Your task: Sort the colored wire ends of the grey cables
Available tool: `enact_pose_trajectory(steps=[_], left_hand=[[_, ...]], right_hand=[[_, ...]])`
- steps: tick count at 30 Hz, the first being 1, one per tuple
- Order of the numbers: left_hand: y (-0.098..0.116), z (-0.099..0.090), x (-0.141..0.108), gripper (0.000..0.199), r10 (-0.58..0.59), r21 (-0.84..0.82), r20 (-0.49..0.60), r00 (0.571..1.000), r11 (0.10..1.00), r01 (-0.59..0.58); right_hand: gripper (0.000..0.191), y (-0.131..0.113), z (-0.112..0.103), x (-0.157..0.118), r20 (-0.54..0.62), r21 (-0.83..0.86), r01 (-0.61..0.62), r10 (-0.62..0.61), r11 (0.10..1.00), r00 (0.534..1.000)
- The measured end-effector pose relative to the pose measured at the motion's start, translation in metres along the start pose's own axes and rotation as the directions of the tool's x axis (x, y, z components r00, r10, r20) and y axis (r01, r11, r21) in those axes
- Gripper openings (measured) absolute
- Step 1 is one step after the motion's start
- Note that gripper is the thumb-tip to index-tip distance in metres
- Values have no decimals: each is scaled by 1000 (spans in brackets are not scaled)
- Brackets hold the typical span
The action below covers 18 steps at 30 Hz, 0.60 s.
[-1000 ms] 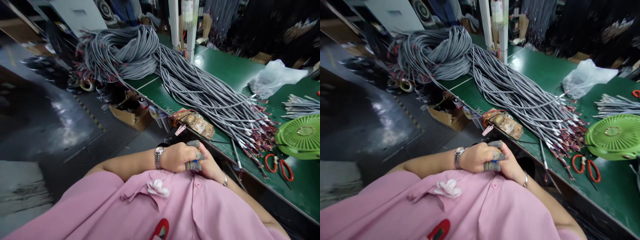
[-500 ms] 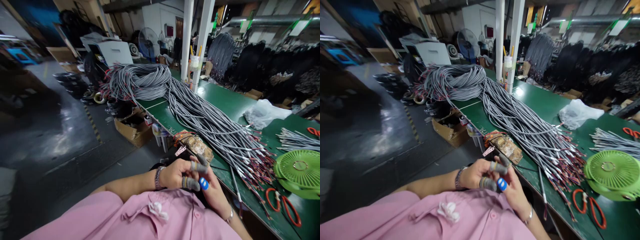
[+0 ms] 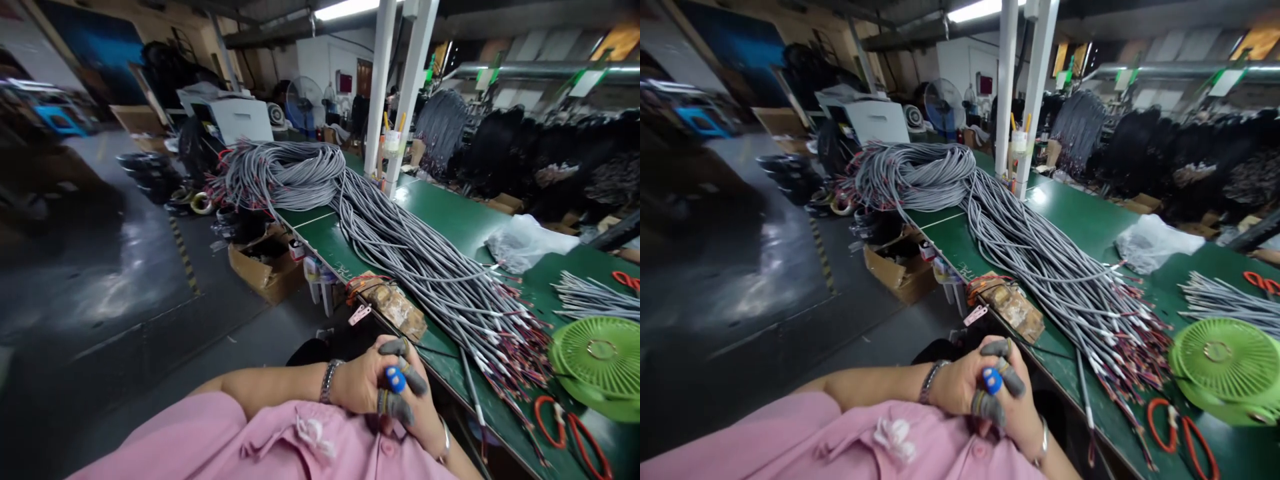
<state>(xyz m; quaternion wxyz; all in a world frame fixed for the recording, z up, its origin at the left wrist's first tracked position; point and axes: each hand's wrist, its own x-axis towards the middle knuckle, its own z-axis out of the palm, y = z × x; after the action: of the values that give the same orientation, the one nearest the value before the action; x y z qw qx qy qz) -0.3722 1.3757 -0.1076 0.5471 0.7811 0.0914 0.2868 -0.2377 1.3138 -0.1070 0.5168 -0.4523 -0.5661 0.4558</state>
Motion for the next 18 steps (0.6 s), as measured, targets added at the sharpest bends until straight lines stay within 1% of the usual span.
enact_pose_trajectory(steps=[1, 2, 3, 4, 5, 6, 7, 8, 10, 11, 12, 13, 14, 15, 16, 17, 18], left_hand=[[-2, 2, 0, 62, -21, -19, -11, 1000, 1000, 21], [-4, 3, 0, 63, -78, -96, 14, 997, 992, 79], [-7, 4, -1, 66, -155, -210, 79, 985, 963, 168], [-10, 3, -2, 68, -214, -294, 161, 964, 921, 254], [-13, 1, -4, 72, -247, -353, 225, 943, 881, 315], [-15, -3, -6, 77, -260, -389, 262, 929, 853, 348], [-17, -8, -8, 82, -261, -409, 267, 928, 841, 355], [-19, -16, -10, 84, -262, -418, 248, 933, 840, 347], [-20, -35, -13, 79, -288, -428, 146, 946, 844, 323], [-21, -47, -14, 73, -307, -426, 65, 949, 852, 305], [-23, -60, -15, 67, -320, -417, -39, 947, 866, 276], [-27, -74, -15, 60, -323, -394, -155, 933, 887, 242], [-32, -88, -14, 55, -316, -353, -272, 909, 912, 211], [-40, -104, -14, 51, -297, -296, -390, 871, 937, 187], [-50, -120, -13, 47, -271, -221, -501, 822, 958, 182], [-60, -137, -12, 43, -237, -128, -603, 761, 971, 201], [-72, -155, -11, 39, -202, -20, -678, 706, 966, 257]], right_hand=[[31, -1, 1, 1, -16, 3, -17, 17, 1000, 1000], [31, 0, 1, 2, -27, 3, -33, 33, 999, 999], [31, 2, 1, 2, -32, 0, -44, 44, 999, 999], [31, 6, -1, 2, -39, -11, -45, 45, 999, 998], [30, 12, -3, 2, -49, -31, -35, 33, 999, 998], [30, 18, -7, 1, -58, -59, -19, 15, 998, 998], [30, 24, -12, -1, -70, -94, -5, -2, 996, 998], [30, 30, -18, -3, -89, -133, 4, -16, 991, 996], [31, 40, -32, -6, -137, -217, -6, -24, 976, 990], [32, 42, -39, -7, -160, -253, -21, -20, 967, 987], [33, 42, -45, -7, -180, -288, -35, -18, 957, 983], [34, 39, -51, -5, -192, -322, -40, -24, 946, 981], [35, 35, -55, -1, -190, -355, -36, -35, 934, 981], [36, 28, -58, 4, -176, -391, -23, -50, 920, 983], [37, 21, -59, 12, -148, -430, -6, -64, 903, 987], [37, 12, -59, 22, -108, -460, 15, -72, 888, 991], [38, 4, -56, 34, -53, -451, 37, -69, 892, 996]])
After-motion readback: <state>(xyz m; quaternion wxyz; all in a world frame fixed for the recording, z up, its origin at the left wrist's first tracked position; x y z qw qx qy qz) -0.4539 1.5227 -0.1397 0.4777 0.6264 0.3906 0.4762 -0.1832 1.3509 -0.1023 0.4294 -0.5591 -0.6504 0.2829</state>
